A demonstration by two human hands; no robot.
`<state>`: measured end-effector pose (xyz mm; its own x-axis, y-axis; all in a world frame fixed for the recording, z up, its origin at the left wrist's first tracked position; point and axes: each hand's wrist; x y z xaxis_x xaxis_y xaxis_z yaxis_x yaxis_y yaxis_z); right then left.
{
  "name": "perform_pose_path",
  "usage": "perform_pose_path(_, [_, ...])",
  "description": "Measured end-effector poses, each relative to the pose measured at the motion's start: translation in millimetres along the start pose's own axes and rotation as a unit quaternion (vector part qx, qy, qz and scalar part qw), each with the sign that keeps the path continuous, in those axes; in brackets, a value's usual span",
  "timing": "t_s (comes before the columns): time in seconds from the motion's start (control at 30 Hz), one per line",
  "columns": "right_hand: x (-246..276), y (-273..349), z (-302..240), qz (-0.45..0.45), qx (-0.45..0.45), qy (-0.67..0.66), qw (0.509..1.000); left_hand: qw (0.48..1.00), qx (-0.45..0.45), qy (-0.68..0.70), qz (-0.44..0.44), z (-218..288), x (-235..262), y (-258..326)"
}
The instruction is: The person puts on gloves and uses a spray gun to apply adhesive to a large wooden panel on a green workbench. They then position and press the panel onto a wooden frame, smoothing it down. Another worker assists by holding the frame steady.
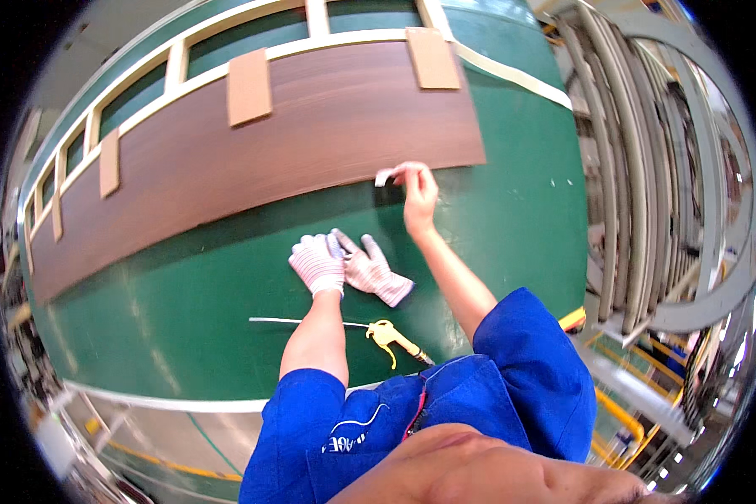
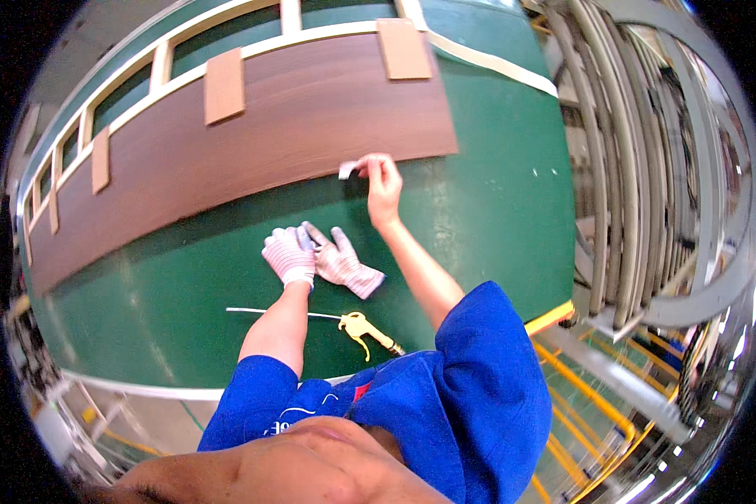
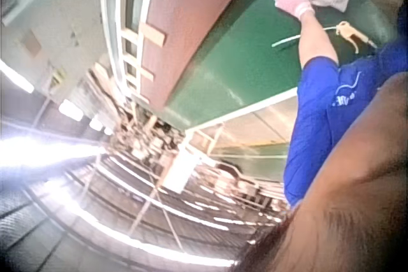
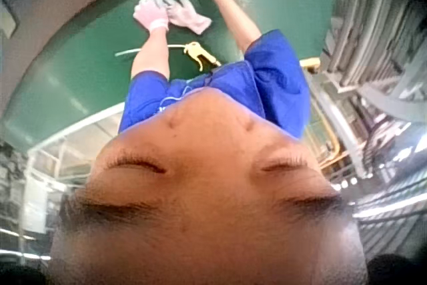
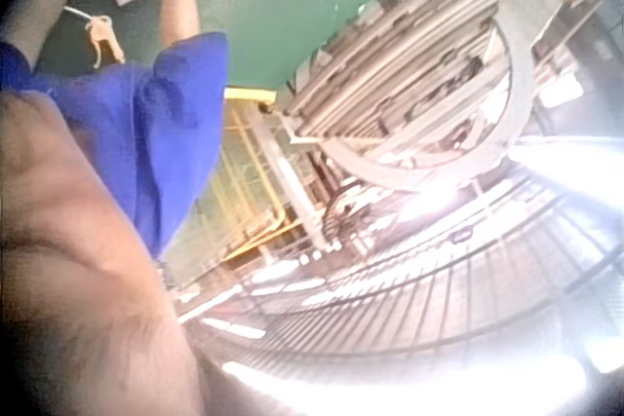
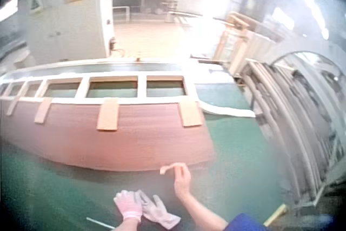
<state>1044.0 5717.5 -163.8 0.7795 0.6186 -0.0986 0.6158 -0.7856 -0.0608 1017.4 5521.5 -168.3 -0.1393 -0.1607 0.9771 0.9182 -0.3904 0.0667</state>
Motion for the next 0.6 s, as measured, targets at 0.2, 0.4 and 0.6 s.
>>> perform_pose_path(0.2, [52, 96, 9, 0.11, -0.175, -0.034, 0.978, 0.997, -0.037, -0.066, -0.023, 13, 6, -3])
perform_pose_path(0.4, [85, 134, -20, 0.14, -0.161, -0.04, 0.976, 0.994, -0.008, -0.113, -0.001, 23, 10, 16])
perform_pose_path(0.6, [150, 229, -63, 0.239, -0.132, -0.023, 0.962, 0.992, -0.041, -0.109, 0.052, 12, -2, 30])
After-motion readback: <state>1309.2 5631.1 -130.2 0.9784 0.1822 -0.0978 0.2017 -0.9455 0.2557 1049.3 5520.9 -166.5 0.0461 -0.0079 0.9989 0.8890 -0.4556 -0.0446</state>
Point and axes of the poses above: each hand's wrist, its own y-axis away from the middle knuckle, its own x-axis out of the back of the hand, z = x × y, and after that the axes turned 1 degree about y, right-handed
